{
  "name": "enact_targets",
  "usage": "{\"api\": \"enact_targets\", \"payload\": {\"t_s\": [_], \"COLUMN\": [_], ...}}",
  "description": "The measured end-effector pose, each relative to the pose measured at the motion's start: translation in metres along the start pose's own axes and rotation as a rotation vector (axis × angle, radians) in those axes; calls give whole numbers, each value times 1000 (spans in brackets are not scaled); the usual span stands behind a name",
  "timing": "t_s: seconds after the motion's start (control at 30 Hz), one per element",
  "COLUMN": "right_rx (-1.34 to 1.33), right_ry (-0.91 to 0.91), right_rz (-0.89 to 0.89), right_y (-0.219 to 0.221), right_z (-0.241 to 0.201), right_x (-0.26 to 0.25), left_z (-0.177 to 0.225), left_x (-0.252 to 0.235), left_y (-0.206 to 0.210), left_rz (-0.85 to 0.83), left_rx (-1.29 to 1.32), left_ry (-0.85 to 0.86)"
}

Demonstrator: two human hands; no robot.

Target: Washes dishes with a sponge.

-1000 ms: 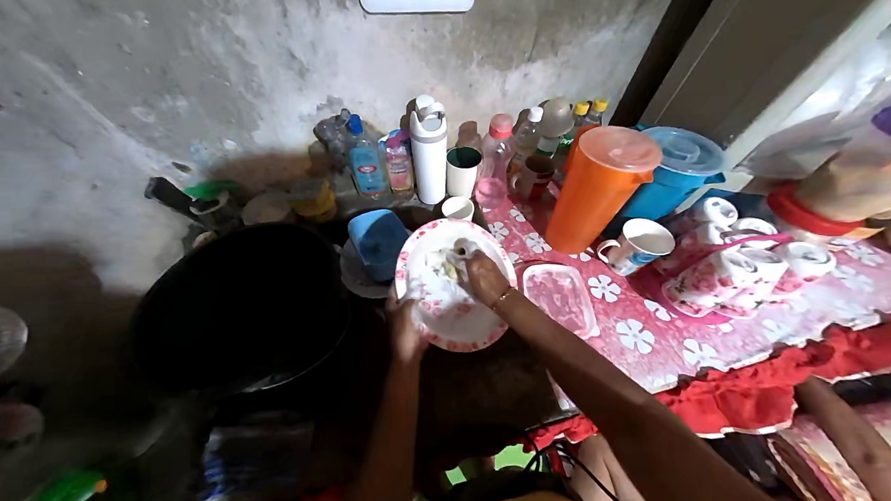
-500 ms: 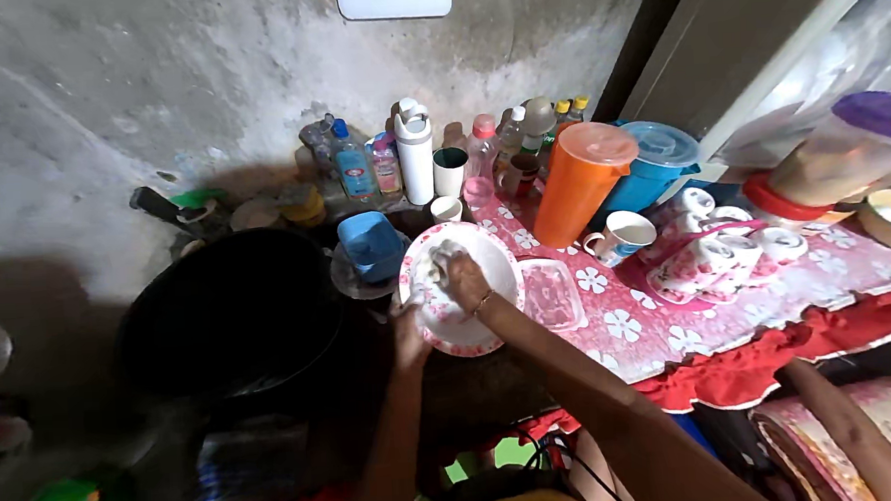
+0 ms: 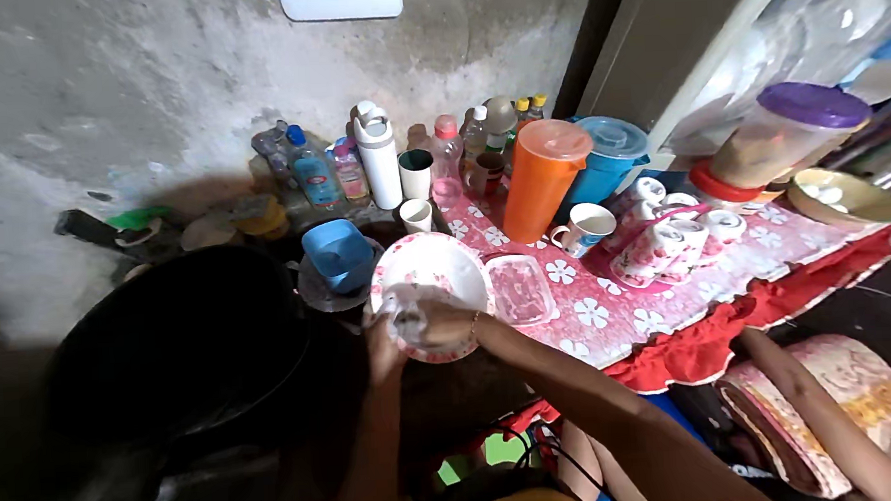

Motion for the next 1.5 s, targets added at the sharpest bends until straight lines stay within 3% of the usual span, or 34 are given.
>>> {"api": "enact_targets", "payload": {"t_s": [0.1, 0.2, 0.37, 0.47, 0.53, 0.6, 0.7, 0.77, 0.83, 1.27, 1.37, 1.5], "right_rx": [290, 500, 368, 113, 39, 143, 303, 326, 330, 310, 180, 32], "right_ry": [-25, -31, -74, -12, 38, 265, 748, 894, 937, 834, 783, 516], "right_rz": [-176, -28, 14, 232, 512, 612, 321, 191, 178, 190, 354, 858], "right_y": [1, -8, -21, -59, -90, -109, -96, -74, -57, -45, -64, -99], "right_z": [-9, -7, 5, 12, 35, 73, 121, 130, 136, 116, 106, 77], "right_x": [24, 35, 29, 42, 60, 79, 92, 90, 82, 49, 56, 74], "left_z": [1, -1, 1, 0, 1, 4, 6, 4, 3, 7, 9, 7], "left_x": [-8, -14, -14, -15, -15, -16, -18, -19, -19, -7, -4, -4], "left_y": [0, 9, 20, 16, 7, -4, -14, -19, -24, -46, -49, -48], "left_rz": [23, 19, 40, 51, 81, 113, 155, 183, 190, 251, 269, 244], "left_rx": [143, 241, 183, 235, 246, 203, 117, 87, 63, -15, -29, 14], "left_ry": [-29, -29, -35, -19, 11, 66, 106, 116, 127, 114, 94, 76]}}
Point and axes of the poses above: each hand's wrist, its own x-axis away from the middle knuckle, its own y-axis out of the palm, z = x × y, the point moved 5 cm from there along -x, towards the middle knuckle, and after that the axes turned 9 degrees about x, right-handed, at the moved point
